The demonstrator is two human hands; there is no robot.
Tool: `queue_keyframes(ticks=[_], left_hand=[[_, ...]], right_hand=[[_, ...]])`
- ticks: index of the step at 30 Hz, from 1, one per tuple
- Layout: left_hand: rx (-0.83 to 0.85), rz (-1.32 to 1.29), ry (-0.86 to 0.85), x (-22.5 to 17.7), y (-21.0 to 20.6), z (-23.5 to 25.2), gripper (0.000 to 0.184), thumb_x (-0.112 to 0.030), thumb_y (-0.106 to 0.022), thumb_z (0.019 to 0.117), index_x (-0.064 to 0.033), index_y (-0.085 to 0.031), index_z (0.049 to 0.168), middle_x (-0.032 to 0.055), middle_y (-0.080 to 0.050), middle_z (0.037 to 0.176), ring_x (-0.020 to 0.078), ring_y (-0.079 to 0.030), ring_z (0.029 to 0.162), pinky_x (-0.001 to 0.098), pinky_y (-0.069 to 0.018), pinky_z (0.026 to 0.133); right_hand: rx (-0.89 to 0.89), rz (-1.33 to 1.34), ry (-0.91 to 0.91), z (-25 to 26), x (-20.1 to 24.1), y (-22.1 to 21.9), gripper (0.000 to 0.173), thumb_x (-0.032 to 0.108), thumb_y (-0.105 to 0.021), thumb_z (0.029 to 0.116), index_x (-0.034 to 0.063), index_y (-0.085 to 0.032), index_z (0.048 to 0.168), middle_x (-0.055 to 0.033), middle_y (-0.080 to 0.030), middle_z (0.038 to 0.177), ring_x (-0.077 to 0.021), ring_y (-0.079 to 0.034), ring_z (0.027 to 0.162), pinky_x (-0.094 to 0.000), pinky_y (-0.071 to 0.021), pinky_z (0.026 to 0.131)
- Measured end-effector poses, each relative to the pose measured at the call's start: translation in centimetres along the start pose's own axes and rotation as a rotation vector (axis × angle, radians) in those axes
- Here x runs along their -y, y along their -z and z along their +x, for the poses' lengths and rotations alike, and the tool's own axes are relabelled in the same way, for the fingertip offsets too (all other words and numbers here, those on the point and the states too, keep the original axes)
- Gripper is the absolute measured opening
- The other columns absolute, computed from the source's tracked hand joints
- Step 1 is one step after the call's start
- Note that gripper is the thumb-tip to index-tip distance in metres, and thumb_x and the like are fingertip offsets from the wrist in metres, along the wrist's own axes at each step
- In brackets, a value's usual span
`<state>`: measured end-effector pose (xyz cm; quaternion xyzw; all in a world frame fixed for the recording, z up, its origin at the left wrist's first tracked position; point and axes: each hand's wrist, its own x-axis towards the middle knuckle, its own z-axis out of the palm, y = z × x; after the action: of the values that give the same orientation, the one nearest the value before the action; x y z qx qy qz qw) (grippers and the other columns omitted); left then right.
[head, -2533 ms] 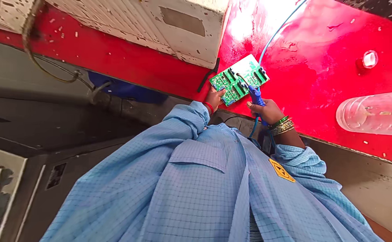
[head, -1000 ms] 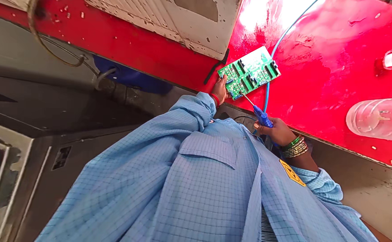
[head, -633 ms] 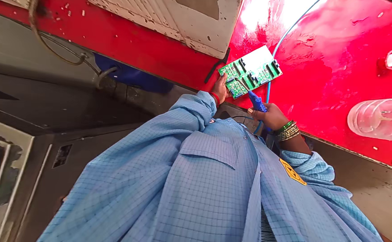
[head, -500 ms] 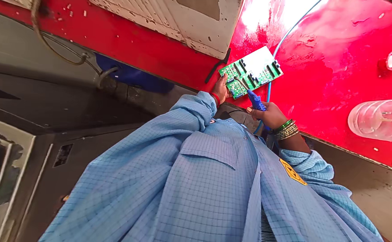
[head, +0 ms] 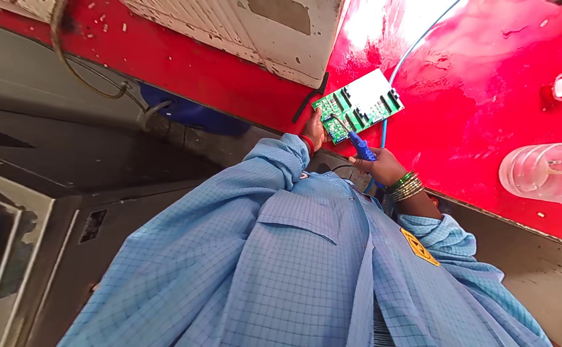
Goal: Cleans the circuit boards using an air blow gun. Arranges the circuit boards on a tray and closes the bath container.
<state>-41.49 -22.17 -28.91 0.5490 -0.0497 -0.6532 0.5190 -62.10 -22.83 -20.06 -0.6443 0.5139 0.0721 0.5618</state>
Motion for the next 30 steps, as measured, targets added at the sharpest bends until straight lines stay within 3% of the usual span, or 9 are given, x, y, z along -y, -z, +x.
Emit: queue_keyframes(ticks=[6, 8, 10, 12, 14, 18, 21, 23, 30], left_hand=[[0.018, 0.015, 0.000, 0.0, 0.1, 0.0, 0.071, -0.052, -0.002, 0.1093, -0.0070, -0.035, 0.152, 0.0214, -0.057, 0.137, 0.0313, -0.064, 0.113, 0.0470, -0.0548, 0.091], [0.015, 0.008, -0.006, 0.0, 0.1, 0.1, 0.056, -0.044, -0.016, 0.1127, -0.0086, -0.035, 0.152, 0.0204, -0.060, 0.132, 0.0301, -0.066, 0.107, 0.0456, -0.0565, 0.087], [-0.009, 0.001, -0.026, 0.2, 0.0, 0.2, 0.042, -0.023, -0.037, 0.1119, -0.0110, -0.030, 0.151, 0.0200, -0.062, 0.124, 0.0299, -0.069, 0.098, 0.0448, -0.0597, 0.080], [0.001, 0.036, -0.045, 0.3, 0.0, 0.2, 0.055, -0.005, -0.049, 0.1055, -0.0117, -0.023, 0.154, 0.0208, -0.060, 0.124, 0.0296, -0.069, 0.095, 0.0441, -0.0604, 0.079], [0.012, 0.069, -0.056, 0.5, 0.0, 0.2, 0.064, 0.003, -0.052, 0.1017, -0.0111, -0.020, 0.155, 0.0222, -0.059, 0.127, 0.0301, -0.070, 0.097, 0.0442, -0.0606, 0.080], [0.002, 0.086, -0.057, 0.6, -0.2, 0.1, 0.064, 0.003, -0.051, 0.1026, -0.0108, -0.019, 0.156, 0.0229, -0.057, 0.131, 0.0307, -0.069, 0.101, 0.0446, -0.0605, 0.082], [0.008, 0.094, -0.128, 0.0, -1.3, -0.4, 0.065, 0.005, -0.052, 0.1019, -0.0118, -0.020, 0.156, 0.0222, -0.056, 0.133, 0.0299, -0.069, 0.102, 0.0447, -0.0604, 0.082], [0.031, 0.113, -0.211, -0.8, -2.2, -0.5, 0.064, 0.006, -0.052, 0.1012, -0.0105, -0.022, 0.156, 0.0212, -0.057, 0.133, 0.0291, -0.069, 0.103, 0.0449, -0.0608, 0.083], [-0.035, 0.189, -0.476, -0.5, -2.5, 0.5, 0.056, 0.017, -0.059, 0.0904, 0.0073, -0.039, 0.142, 0.0208, -0.059, 0.129, 0.0208, -0.065, 0.110, 0.0359, -0.0566, 0.094]], right_hand=[[0.015, -0.014, 0.038, -0.5, -0.1, -0.1, 0.033, 0.037, -0.069, 0.0971, 0.0062, -0.070, 0.110, -0.0046, -0.066, 0.082, -0.0139, -0.060, 0.070, -0.0394, -0.0502, 0.069], [-0.020, 0.025, 0.024, -0.5, -0.8, 0.4, 0.031, 0.035, -0.069, 0.0974, 0.0067, -0.070, 0.109, -0.0025, -0.066, 0.080, -0.0116, -0.060, 0.069, -0.0365, -0.0505, 0.068], [-0.042, 0.051, 0.001, -1.1, -1.6, 0.8, 0.029, 0.034, -0.069, 0.0974, 0.0075, -0.070, 0.108, -0.0010, -0.065, 0.078, -0.0098, -0.059, 0.067, -0.0334, -0.0501, 0.066], [-0.050, 0.059, -0.012, -2.1, -2.5, 1.1, 0.028, 0.032, -0.069, 0.0973, 0.0066, -0.069, 0.108, -0.0020, -0.066, 0.080, -0.0102, -0.059, 0.068, -0.0338, -0.0501, 0.067], [-0.052, 0.072, -0.042, -3.2, -3.3, 1.2, 0.029, 0.031, -0.069, 0.0970, 0.0058, -0.069, 0.110, -0.0028, -0.066, 0.082, -0.0107, -0.060, 0.071, -0.0351, -0.0502, 0.069], [-0.072, 0.059, -0.068, -4.9, -4.8, 1.0, 0.031, 0.033, -0.069, 0.0958, 0.0064, -0.069, 0.112, -0.0026, -0.067, 0.086, -0.0106, -0.061, 0.074, -0.0363, -0.0515, 0.073], [-0.143, 0.070, -0.033, -5.8, -5.1, 1.1, 0.037, 0.035, -0.071, 0.0937, 0.0064, -0.069, 0.117, -0.0047, -0.069, 0.092, -0.0117, -0.064, 0.080, -0.0383, -0.0534, 0.077], [-0.203, 0.085, 0.040, -6.4, -5.1, 1.3, 0.038, 0.037, -0.071, 0.0910, 0.0082, -0.070, 0.115, -0.0014, -0.068, 0.088, -0.0085, -0.063, 0.076, -0.0351, -0.0533, 0.073], [-0.217, 0.160, 0.268, -6.9, -2.2, 1.1, 0.037, 0.037, -0.072, 0.0877, 0.0101, -0.070, 0.112, 0.0052, -0.065, 0.081, -0.0008, -0.058, 0.067, -0.0252, -0.0503, 0.064]])
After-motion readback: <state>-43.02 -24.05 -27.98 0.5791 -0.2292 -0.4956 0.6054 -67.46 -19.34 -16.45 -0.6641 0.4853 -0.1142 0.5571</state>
